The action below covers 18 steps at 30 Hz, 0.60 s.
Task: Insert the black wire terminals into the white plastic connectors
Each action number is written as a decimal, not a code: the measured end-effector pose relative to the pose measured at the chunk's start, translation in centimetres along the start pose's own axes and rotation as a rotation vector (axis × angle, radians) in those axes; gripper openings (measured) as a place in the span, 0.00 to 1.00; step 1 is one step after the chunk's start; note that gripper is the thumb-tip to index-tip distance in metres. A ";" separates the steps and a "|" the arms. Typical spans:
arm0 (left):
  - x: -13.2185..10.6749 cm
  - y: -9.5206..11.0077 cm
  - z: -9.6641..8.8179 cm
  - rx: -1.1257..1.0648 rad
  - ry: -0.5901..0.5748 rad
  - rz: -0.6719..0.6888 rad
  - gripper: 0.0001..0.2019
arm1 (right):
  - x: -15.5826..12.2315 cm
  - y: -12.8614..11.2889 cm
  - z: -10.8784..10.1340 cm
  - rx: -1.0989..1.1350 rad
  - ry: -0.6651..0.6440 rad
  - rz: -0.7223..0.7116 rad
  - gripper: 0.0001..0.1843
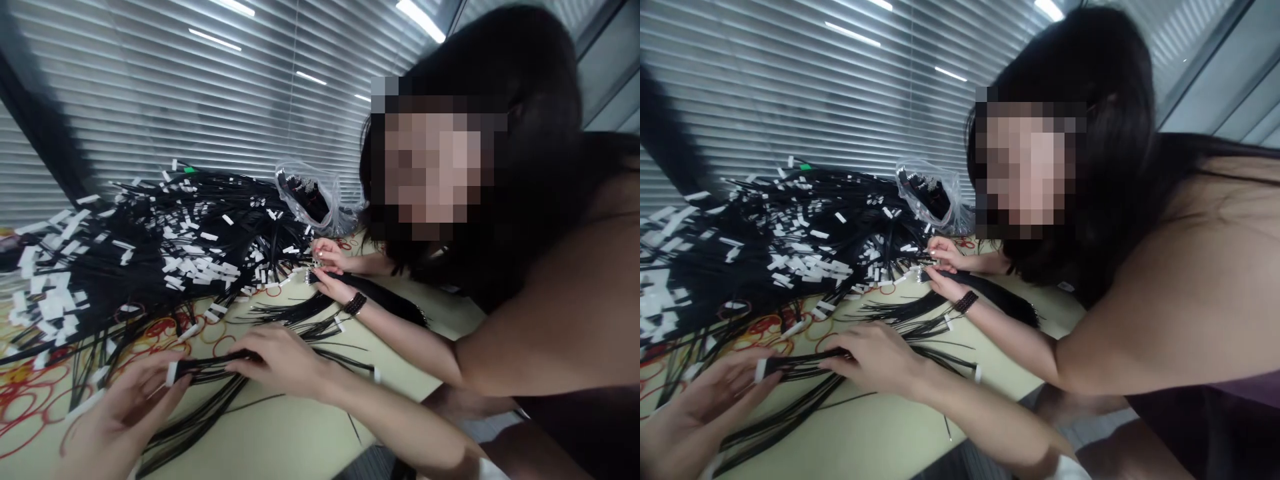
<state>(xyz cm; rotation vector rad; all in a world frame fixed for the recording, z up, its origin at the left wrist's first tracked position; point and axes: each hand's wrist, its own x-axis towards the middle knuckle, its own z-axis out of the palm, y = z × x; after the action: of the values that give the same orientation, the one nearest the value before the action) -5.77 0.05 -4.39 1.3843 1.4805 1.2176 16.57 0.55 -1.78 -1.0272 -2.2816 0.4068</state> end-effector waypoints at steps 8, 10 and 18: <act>-0.2 2.9 0.1 -0.068 -0.083 -0.104 0.29 | 0.1 0.4 0.1 0.075 0.030 0.022 0.14; -0.4 3.6 0.2 -0.052 -0.063 -0.113 0.29 | 0.1 0.4 0.2 0.078 0.026 0.026 0.13; 0.0 1.4 -0.1 -0.089 -0.129 -0.068 0.25 | 0.1 0.6 0.5 0.047 0.041 0.004 0.12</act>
<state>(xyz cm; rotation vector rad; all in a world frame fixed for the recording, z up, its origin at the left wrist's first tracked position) -5.49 -0.03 -3.03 1.3178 1.3574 1.1176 16.60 1.02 -2.41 -1.0072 -2.2239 0.4353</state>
